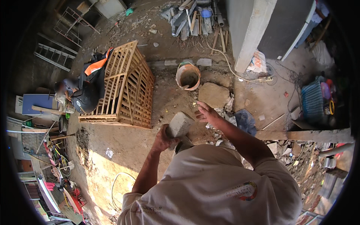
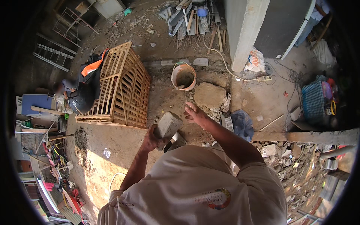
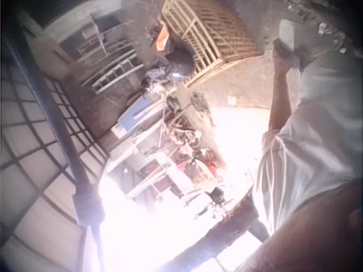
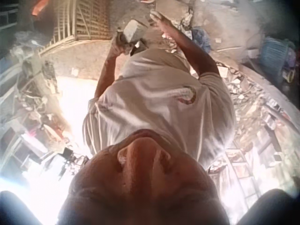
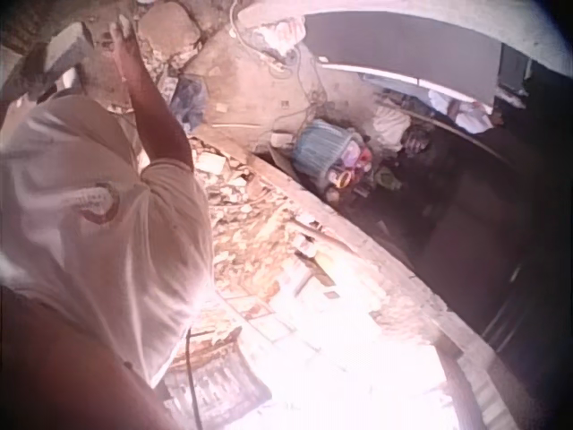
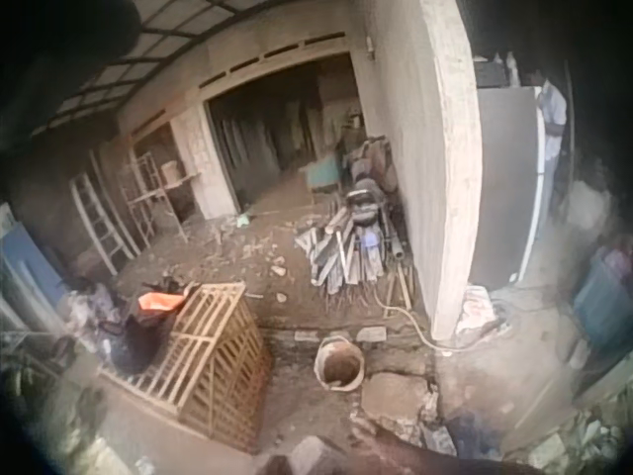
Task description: The person scoops wet cement from a bucket using a trowel and applies it to a wall or ceiling surface. They repeatedly transfer material from the bucket to the wall, smoothing it with the trowel.
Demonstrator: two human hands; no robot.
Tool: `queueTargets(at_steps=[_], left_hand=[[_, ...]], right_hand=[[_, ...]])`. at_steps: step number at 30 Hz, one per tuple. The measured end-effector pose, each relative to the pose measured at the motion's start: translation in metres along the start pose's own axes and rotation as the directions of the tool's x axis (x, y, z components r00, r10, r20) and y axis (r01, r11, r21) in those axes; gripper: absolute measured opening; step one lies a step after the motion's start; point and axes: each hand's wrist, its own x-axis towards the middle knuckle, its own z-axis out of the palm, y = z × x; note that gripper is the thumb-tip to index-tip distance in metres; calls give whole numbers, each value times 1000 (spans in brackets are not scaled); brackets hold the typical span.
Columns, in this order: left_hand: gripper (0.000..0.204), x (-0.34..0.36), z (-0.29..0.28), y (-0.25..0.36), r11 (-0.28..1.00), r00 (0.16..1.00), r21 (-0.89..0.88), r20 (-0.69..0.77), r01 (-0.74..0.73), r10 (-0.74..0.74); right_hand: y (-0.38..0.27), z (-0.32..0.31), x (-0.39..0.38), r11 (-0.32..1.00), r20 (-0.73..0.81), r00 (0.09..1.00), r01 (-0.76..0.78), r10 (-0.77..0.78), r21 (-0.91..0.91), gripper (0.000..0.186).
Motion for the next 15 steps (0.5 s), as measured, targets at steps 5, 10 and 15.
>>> queueTargets(at_steps=[5, 10, 15], left_hand=[[90, 105, -60, -5, 967, 958, 29, 146, -253, 246], [98, 169, -112, 80, 960, 874, 270, 481, -72, -70], [98, 235, -114, 88, 934, 770, 226, 633, -277, 75]], right_hand=[[-14, 17, 40, 981, -176, 984, 16, 19, 193, 66], [-46, 40, 52, 969, -239, 959, 193, -153, 152, 68], [-70, 48, 62, 956, -324, 940, 185, -106, 226, 85]])
